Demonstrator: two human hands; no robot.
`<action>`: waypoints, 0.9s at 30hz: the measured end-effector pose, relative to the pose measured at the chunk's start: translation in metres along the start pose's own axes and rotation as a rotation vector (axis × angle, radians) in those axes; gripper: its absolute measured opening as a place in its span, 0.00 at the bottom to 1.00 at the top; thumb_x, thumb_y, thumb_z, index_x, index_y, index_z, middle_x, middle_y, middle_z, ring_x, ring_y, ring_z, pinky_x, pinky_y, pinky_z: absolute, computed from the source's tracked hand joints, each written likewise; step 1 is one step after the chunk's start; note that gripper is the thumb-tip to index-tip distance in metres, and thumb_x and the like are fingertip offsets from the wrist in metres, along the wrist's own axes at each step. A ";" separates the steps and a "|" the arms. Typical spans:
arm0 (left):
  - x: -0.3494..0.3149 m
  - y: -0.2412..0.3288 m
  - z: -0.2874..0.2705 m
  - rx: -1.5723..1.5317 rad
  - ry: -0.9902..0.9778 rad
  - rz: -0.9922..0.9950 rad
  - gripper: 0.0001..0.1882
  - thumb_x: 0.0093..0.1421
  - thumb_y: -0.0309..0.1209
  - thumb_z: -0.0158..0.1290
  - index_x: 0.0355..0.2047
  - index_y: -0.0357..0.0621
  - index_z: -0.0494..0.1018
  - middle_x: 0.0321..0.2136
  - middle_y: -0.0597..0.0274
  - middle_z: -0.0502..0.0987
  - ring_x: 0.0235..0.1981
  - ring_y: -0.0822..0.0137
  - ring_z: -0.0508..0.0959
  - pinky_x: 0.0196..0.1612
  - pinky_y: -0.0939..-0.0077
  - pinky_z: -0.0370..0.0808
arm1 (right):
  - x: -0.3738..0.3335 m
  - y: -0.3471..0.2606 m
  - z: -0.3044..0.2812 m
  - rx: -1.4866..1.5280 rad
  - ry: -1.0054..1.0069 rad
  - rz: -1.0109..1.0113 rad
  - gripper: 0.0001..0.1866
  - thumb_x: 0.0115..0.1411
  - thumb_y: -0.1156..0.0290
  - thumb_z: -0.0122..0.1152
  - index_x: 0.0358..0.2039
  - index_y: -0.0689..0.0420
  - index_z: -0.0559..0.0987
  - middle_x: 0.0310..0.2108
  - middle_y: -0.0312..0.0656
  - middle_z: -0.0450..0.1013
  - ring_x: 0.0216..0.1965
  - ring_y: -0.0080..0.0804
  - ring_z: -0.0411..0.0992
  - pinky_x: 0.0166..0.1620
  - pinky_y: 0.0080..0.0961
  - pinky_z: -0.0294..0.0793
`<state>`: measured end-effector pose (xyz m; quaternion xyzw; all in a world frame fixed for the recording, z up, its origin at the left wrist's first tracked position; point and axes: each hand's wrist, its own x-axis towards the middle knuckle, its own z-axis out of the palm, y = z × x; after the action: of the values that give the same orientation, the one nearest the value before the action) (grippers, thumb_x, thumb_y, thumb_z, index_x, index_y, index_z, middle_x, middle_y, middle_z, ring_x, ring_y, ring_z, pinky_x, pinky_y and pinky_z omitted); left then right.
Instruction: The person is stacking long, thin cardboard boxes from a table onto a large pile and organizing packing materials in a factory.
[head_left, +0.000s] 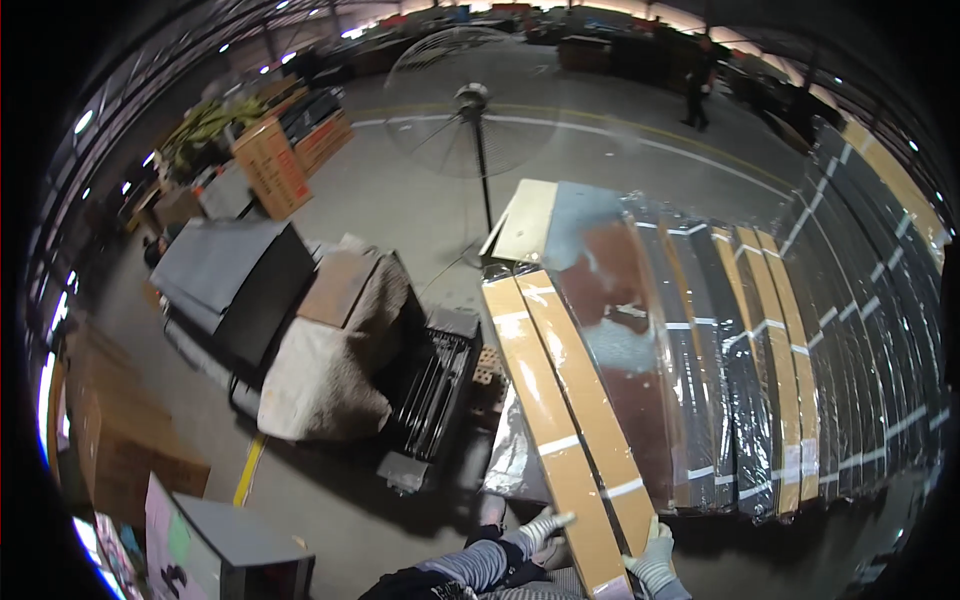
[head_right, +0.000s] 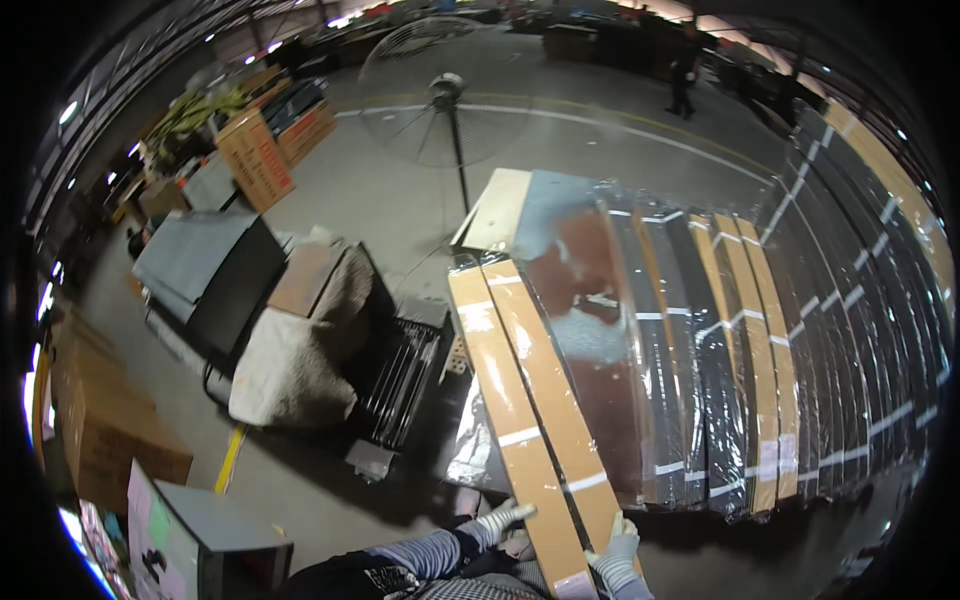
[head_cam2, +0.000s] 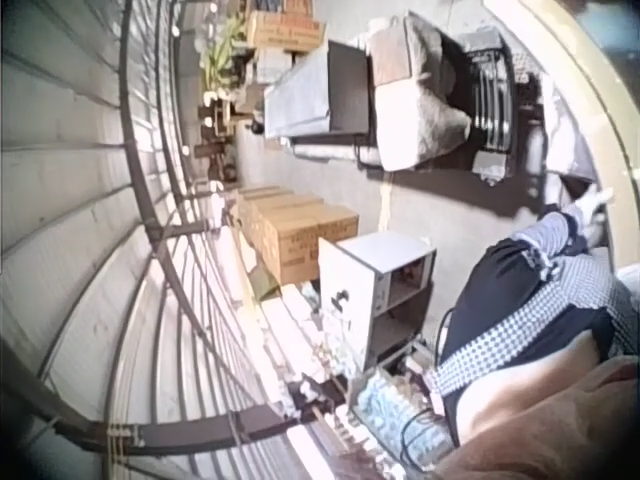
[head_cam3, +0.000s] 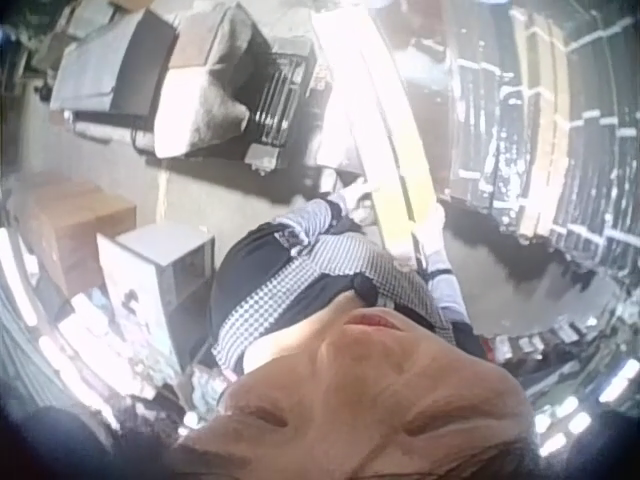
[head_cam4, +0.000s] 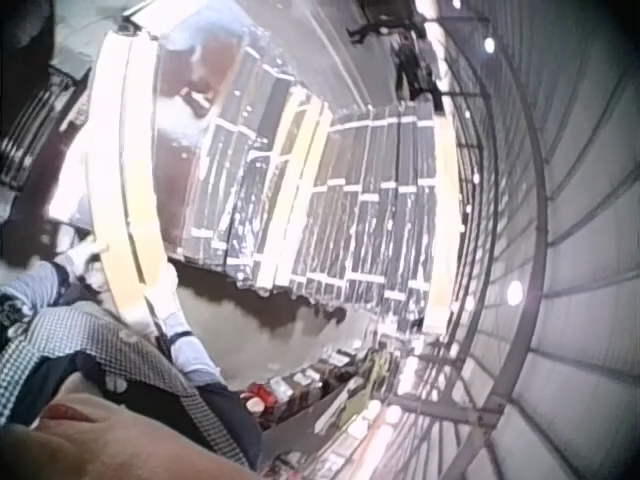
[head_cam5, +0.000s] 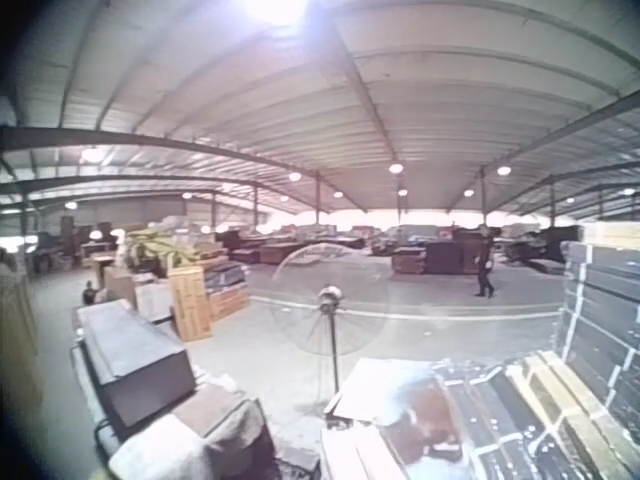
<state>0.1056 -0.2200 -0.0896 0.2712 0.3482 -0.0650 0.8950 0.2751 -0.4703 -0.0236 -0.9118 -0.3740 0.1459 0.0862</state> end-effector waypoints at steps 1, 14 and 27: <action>-0.022 0.023 0.024 -0.042 0.019 -0.089 0.41 0.55 0.44 0.65 0.64 0.48 0.60 0.53 0.54 0.74 0.50 0.61 0.78 0.50 0.63 0.77 | -0.017 0.011 0.002 0.008 -0.016 -0.022 0.70 0.29 0.49 0.78 0.67 0.65 0.49 0.53 0.62 0.60 0.53 0.58 0.61 0.57 0.52 0.64; -0.102 0.033 -0.112 -0.322 0.099 -0.147 0.22 0.63 0.48 0.55 0.52 0.51 0.71 0.46 0.54 0.76 0.44 0.58 0.77 0.44 0.53 0.77 | 0.110 -0.144 -0.068 -0.135 -0.359 -0.500 0.58 0.41 0.50 0.72 0.69 0.58 0.55 0.53 0.60 0.66 0.54 0.57 0.65 0.54 0.49 0.66; -0.109 0.186 -0.133 -0.794 0.190 0.572 0.33 0.59 0.53 0.58 0.59 0.50 0.68 0.53 0.56 0.76 0.54 0.53 0.74 0.60 0.49 0.69 | 0.214 -0.327 -0.117 -0.162 -0.030 -0.660 0.46 0.32 0.52 0.77 0.54 0.53 0.73 0.46 0.55 0.70 0.49 0.53 0.70 0.51 0.48 0.69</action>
<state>0.0030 0.0000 -0.0169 -0.0012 0.3377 0.3457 0.8755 0.2440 -0.0945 0.1310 -0.7431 -0.6606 0.0935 0.0507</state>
